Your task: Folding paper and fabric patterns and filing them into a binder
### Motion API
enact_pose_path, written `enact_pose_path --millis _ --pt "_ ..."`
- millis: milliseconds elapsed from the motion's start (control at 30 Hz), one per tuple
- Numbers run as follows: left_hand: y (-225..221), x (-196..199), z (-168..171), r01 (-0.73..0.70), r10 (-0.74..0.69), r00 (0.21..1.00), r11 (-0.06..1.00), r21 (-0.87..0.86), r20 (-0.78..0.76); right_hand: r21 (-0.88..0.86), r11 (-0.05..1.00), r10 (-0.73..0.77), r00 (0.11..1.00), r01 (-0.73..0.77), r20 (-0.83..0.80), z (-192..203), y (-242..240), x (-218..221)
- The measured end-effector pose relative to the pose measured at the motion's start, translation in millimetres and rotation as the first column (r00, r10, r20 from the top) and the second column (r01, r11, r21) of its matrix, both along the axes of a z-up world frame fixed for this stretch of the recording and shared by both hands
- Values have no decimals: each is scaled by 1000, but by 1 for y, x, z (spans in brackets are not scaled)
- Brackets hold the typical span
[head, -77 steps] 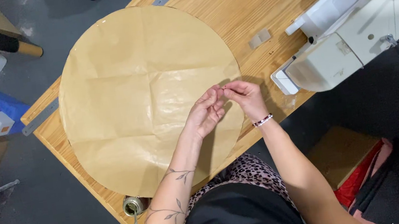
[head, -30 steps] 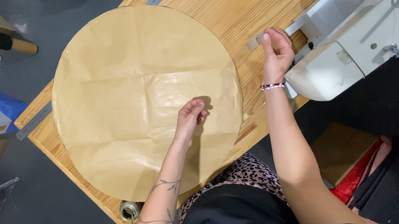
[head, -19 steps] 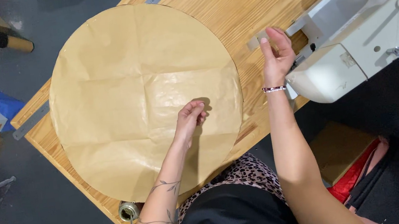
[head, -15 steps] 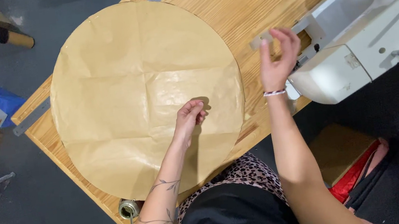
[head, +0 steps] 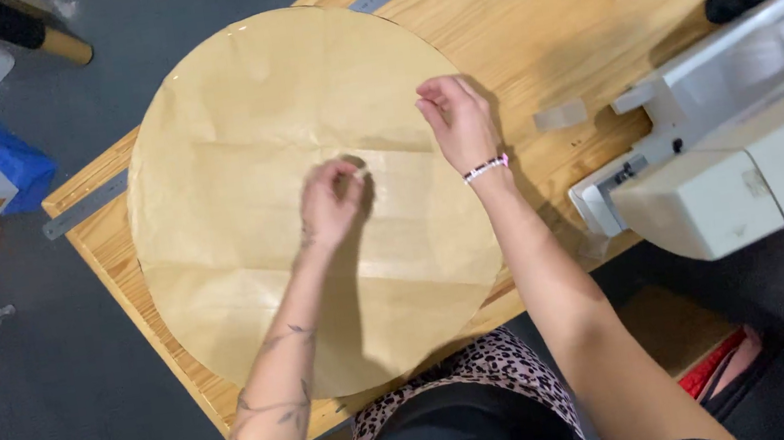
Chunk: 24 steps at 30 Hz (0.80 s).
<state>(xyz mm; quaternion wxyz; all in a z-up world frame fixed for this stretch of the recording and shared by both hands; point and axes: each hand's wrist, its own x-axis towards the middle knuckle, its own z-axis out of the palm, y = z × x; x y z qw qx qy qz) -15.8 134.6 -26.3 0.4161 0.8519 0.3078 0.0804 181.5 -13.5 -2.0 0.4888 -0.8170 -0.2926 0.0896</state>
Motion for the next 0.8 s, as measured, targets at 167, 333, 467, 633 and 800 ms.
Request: enact_pose_path --millis 167,333,467,633,800 --pt "132 -2 -25 -146 141 989 973 177 41 -48 966 257 954 -252 158 21 66 -3" --pt "247 -11 -11 -362 364 931 905 224 34 -64 922 386 903 -381 186 19 127 -25" --pt "311 -16 -35 -376 413 898 900 223 -151 -58 899 435 875 -434 211 6 177 -37" --pt "315 -11 -22 -311 351 890 934 175 -292 -104 913 408 893 -395 190 -32 241 -22" --pt "322 -12 -37 -309 305 924 951 23 -230 -436 776 557 819 -456 136 -59 302 31"
